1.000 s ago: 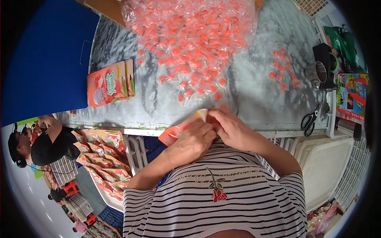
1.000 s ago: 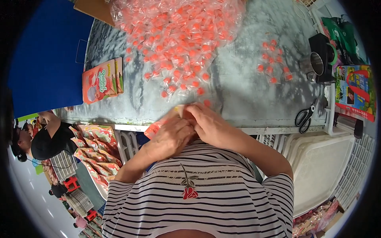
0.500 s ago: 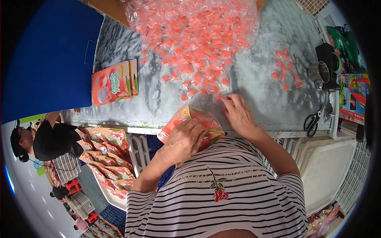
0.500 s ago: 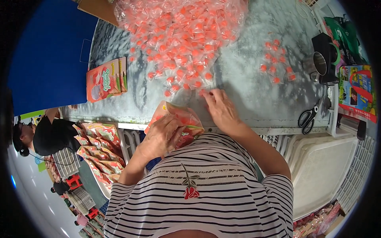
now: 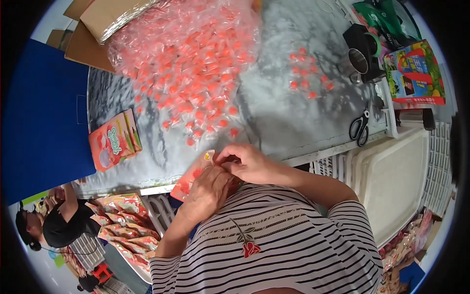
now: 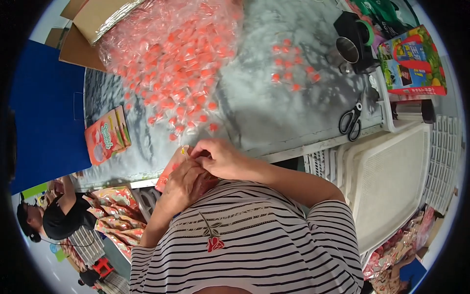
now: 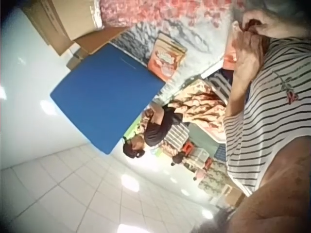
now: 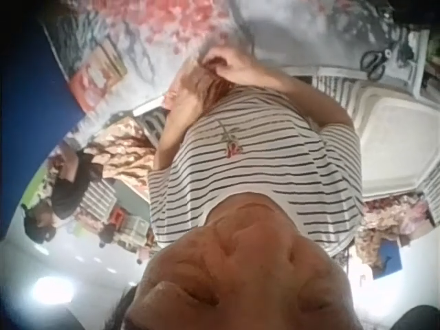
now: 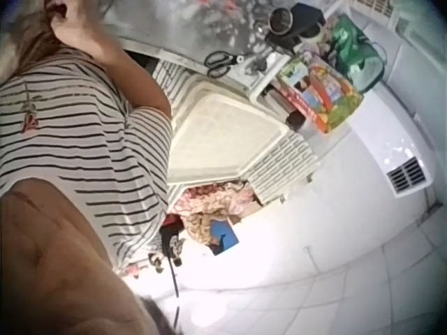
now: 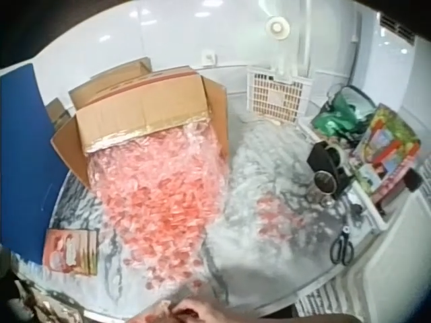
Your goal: Packing individual candies into small pouches at a workspace.
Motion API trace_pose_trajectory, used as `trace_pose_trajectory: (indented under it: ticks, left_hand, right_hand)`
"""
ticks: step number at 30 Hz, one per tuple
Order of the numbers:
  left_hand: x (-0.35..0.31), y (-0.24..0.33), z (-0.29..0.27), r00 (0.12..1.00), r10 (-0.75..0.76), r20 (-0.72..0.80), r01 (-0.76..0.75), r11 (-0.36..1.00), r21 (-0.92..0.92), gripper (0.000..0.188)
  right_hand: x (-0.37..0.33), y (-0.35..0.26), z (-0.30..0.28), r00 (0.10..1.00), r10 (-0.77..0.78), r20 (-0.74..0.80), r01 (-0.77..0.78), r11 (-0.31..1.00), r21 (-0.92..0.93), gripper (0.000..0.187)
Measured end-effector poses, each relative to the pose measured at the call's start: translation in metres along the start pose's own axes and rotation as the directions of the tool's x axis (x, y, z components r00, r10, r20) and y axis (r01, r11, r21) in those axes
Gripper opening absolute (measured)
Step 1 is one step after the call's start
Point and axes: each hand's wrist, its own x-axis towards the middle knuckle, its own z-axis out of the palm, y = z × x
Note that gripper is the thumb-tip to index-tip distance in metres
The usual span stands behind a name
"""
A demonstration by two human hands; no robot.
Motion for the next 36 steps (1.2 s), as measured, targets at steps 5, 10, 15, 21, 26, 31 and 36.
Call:
trace_pose_trajectory:
  ticks: [5,10,15,21,26,31,36]
  left_hand:
    - [0.007,0.002,-0.001,0.996,-0.031,-0.084,0.037,0.997,0.071,0.022]
    - [0.011,0.003,-0.003,0.994,0.089,-0.06,-0.086,0.995,0.055,0.034]
    - [0.014,0.01,0.001,0.962,0.262,-0.074,-0.255,0.962,0.095,0.032]
    - [0.015,0.009,-0.009,0.999,0.038,-0.022,-0.035,0.989,0.144,0.023]
    - [0.024,0.003,-0.011,0.995,0.014,-0.095,-0.005,0.995,0.098,0.015]
    - [0.031,0.008,-0.007,0.999,-0.002,-0.051,0.007,0.995,0.1,0.016]
    - [0.027,0.006,-0.008,0.995,-0.04,-0.087,0.049,0.994,0.102,0.015]
  right_hand:
    - [0.001,-0.01,-0.023,0.982,0.188,-0.014,-0.171,0.919,0.356,0.012]
    - [-0.008,-0.025,-0.039,0.969,0.243,0.046,-0.246,0.929,0.276,0.023]
    - [0.002,-0.044,-0.029,0.888,0.217,0.406,-0.301,0.941,0.157,0.045]
    - [-0.011,-0.042,-0.04,0.995,0.074,0.069,-0.089,0.967,0.24,0.035]
    - [-0.006,0.042,-0.119,0.697,-0.472,-0.54,-0.023,0.737,-0.675,0.03]
    - [-0.001,0.086,-0.169,0.704,-0.54,-0.461,-0.175,0.497,-0.85,0.038]
    - [-0.009,0.095,-0.157,0.793,-0.466,-0.393,-0.091,0.548,-0.832,0.039]
